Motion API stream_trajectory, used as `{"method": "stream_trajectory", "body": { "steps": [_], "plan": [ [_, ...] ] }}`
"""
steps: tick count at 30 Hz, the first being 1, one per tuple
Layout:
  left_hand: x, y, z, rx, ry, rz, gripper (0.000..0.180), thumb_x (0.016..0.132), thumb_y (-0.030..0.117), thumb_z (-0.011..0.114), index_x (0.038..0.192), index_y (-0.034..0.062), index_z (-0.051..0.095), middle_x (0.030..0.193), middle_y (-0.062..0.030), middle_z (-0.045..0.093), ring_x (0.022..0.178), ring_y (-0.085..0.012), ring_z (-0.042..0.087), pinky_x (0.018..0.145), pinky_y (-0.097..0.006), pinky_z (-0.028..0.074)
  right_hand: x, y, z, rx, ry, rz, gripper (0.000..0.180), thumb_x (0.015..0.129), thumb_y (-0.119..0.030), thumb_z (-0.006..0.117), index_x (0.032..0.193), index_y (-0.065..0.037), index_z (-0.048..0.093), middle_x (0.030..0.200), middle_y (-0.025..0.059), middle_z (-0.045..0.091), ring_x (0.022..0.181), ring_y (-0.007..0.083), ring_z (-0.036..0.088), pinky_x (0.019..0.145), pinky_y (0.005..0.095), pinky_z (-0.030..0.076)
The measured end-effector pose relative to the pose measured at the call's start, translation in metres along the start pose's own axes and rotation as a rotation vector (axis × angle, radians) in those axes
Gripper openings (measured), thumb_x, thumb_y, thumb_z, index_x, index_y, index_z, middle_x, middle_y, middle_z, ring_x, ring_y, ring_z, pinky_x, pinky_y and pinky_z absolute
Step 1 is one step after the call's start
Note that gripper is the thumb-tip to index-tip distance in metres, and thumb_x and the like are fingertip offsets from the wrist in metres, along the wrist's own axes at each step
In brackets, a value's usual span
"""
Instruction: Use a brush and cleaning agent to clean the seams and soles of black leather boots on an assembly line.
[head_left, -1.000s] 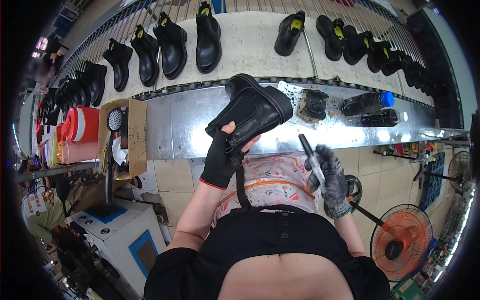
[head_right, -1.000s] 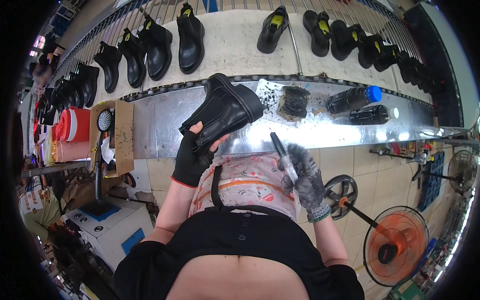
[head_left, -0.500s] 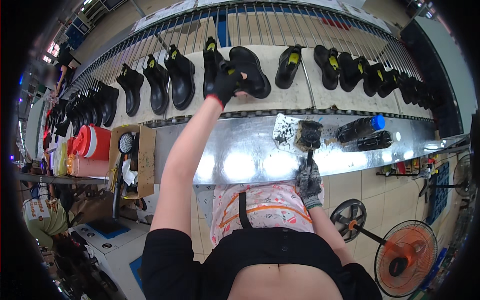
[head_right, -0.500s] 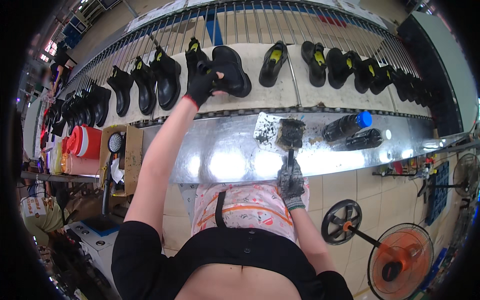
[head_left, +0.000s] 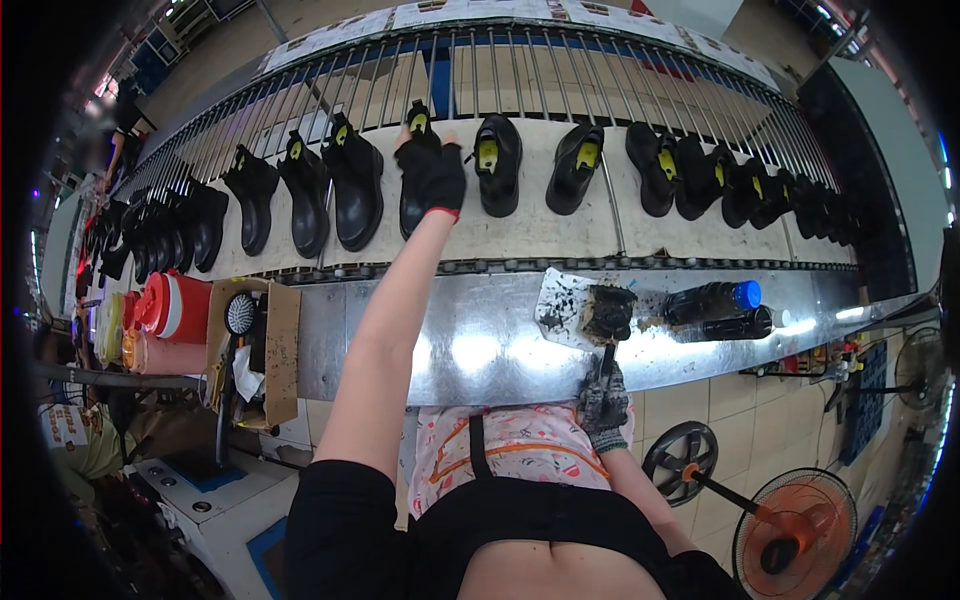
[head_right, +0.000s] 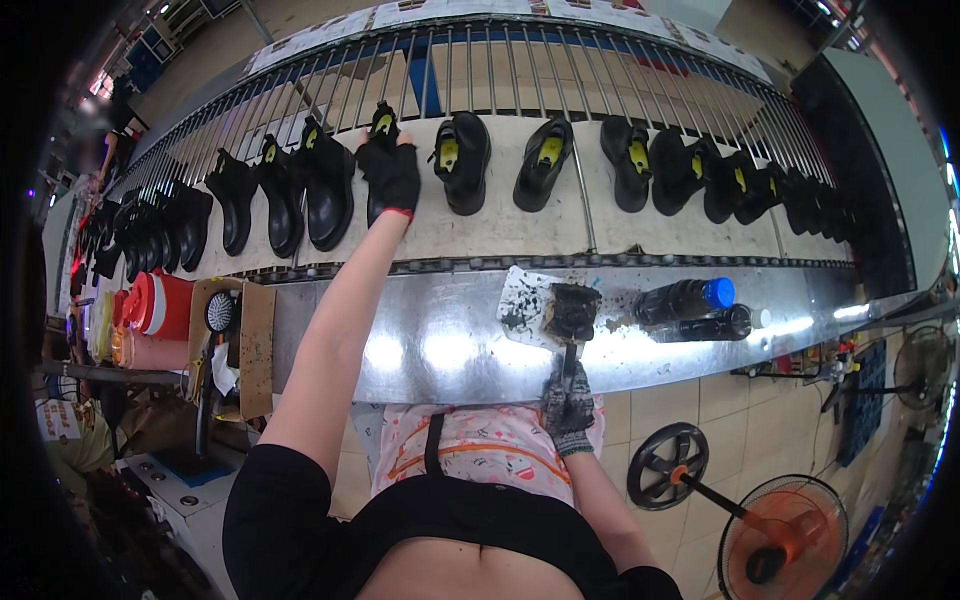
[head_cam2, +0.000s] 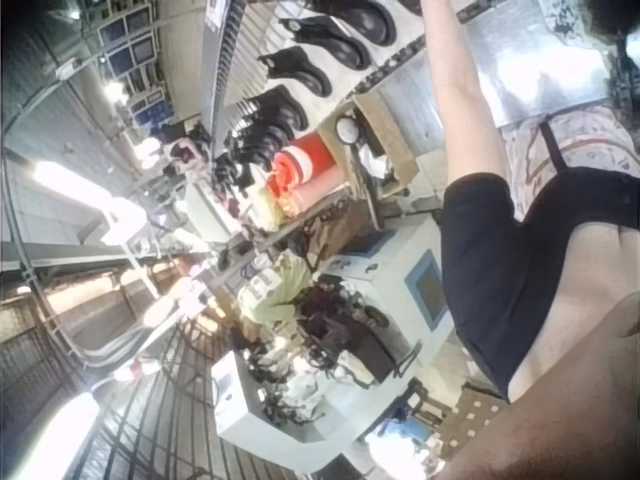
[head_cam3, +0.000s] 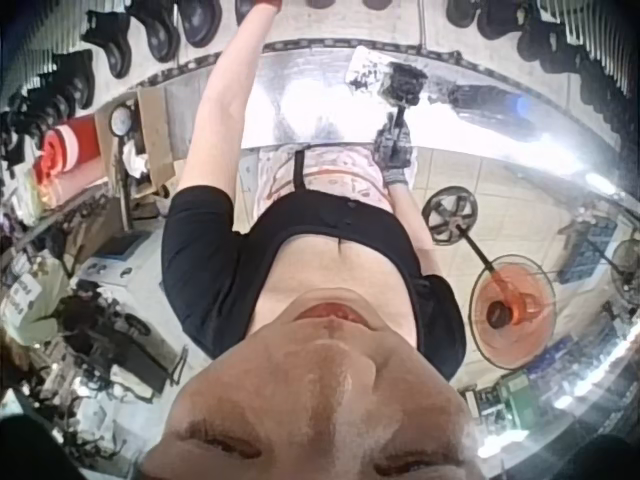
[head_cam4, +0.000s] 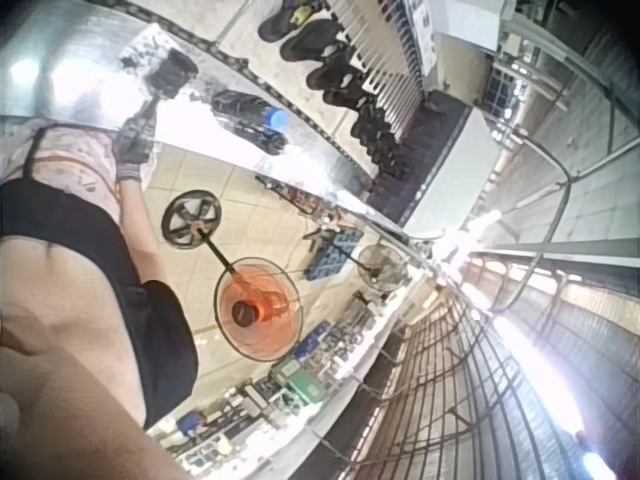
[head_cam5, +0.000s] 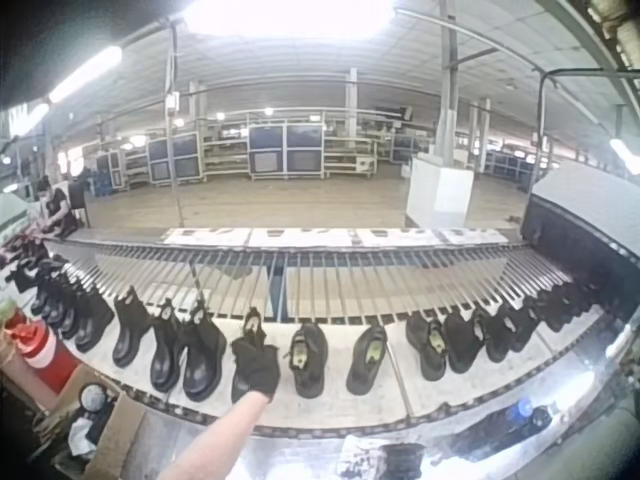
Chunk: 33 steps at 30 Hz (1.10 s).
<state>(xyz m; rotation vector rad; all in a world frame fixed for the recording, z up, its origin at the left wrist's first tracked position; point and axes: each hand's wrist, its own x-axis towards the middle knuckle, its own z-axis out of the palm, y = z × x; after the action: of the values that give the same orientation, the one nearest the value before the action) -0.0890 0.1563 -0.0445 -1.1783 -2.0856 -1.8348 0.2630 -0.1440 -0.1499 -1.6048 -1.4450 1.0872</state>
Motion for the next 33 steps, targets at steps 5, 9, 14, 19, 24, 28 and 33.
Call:
{"method": "stream_trajectory", "body": {
  "steps": [5,9,14,19,24,28,33],
  "plan": [
    [0.015,-0.055,-0.018,0.441,-0.325,-0.295,0.077,0.069,0.044,0.073,0.122,-0.0038,0.044,0.117,-0.0247,0.055,0.111,-0.0374,0.053,0.095,-0.042,0.041,-0.003,-0.014,-0.001,0.253,-0.038,0.048,0.050,0.094,-0.010,0.038,0.143,-0.011,0.028,0.128,0.0040,0.051,0.063,0.0059,0.047,0.050,0.0190,0.040],
    [0.021,-0.088,-0.025,0.593,-0.628,-0.462,0.073,0.063,0.046,0.075,0.112,-0.0001,0.048,0.109,-0.0222,0.061,0.102,-0.0370,0.060,0.087,-0.044,0.048,0.001,-0.026,-0.001,-0.283,0.043,-0.040,0.047,0.091,-0.023,0.044,0.133,-0.001,0.042,0.108,0.0164,0.061,0.078,0.0248,0.059,0.068,0.0334,0.048],
    [0.019,-0.068,-0.045,0.537,-0.714,-0.378,0.076,0.061,0.047,0.076,0.112,-0.0012,0.046,0.102,-0.0243,0.062,0.099,-0.0380,0.061,0.085,-0.044,0.048,0.000,-0.001,0.001,-0.175,-0.035,-0.068,0.051,0.094,-0.003,0.033,0.144,-0.012,0.028,0.127,0.0045,0.051,0.061,0.0049,0.043,0.048,0.0178,0.038],
    [-0.016,-0.047,-0.115,0.322,-0.659,-0.296,0.084,0.055,0.053,0.076,0.109,-0.0066,0.051,0.106,-0.0274,0.061,0.101,-0.0385,0.060,0.085,-0.042,0.047,-0.003,-0.008,-0.001,0.251,0.003,0.156,0.046,0.094,-0.018,0.041,0.135,0.000,0.038,0.118,0.0098,0.057,0.076,0.0137,0.054,0.065,0.0236,0.047],
    [-0.081,-0.007,-0.192,0.266,-0.689,-0.400,0.088,0.055,0.050,0.078,0.117,-0.0060,0.049,0.108,-0.0235,0.061,0.101,-0.0356,0.060,0.084,-0.040,0.048,-0.002,-0.026,-0.005,0.798,-0.038,0.240,0.043,0.096,-0.011,0.038,0.139,-0.005,0.033,0.119,0.0029,0.055,0.066,0.0059,0.047,0.058,0.0189,0.044],
    [-0.127,0.037,-0.230,0.240,-0.628,-0.490,0.067,0.058,0.038,0.082,0.107,0.0019,0.053,0.101,-0.0167,0.064,0.091,-0.0301,0.063,0.077,-0.038,0.049,-0.004,-0.036,-0.009,0.483,-0.074,0.117,0.043,0.094,-0.012,0.048,0.136,-0.010,0.038,0.104,0.0052,0.059,0.062,0.0040,0.044,0.050,0.0181,0.040],
    [-0.159,0.028,-0.248,0.128,-0.599,-0.582,0.060,0.073,0.033,0.075,0.120,0.0045,0.050,0.104,-0.0119,0.062,0.090,-0.0210,0.062,0.077,-0.033,0.048,-0.026,-0.056,-0.026,-0.426,-0.016,-0.169,0.056,0.090,-0.023,0.049,0.138,0.000,0.033,0.129,0.0233,0.046,0.111,0.0336,0.052,0.092,0.0381,0.043]
  ]
}}
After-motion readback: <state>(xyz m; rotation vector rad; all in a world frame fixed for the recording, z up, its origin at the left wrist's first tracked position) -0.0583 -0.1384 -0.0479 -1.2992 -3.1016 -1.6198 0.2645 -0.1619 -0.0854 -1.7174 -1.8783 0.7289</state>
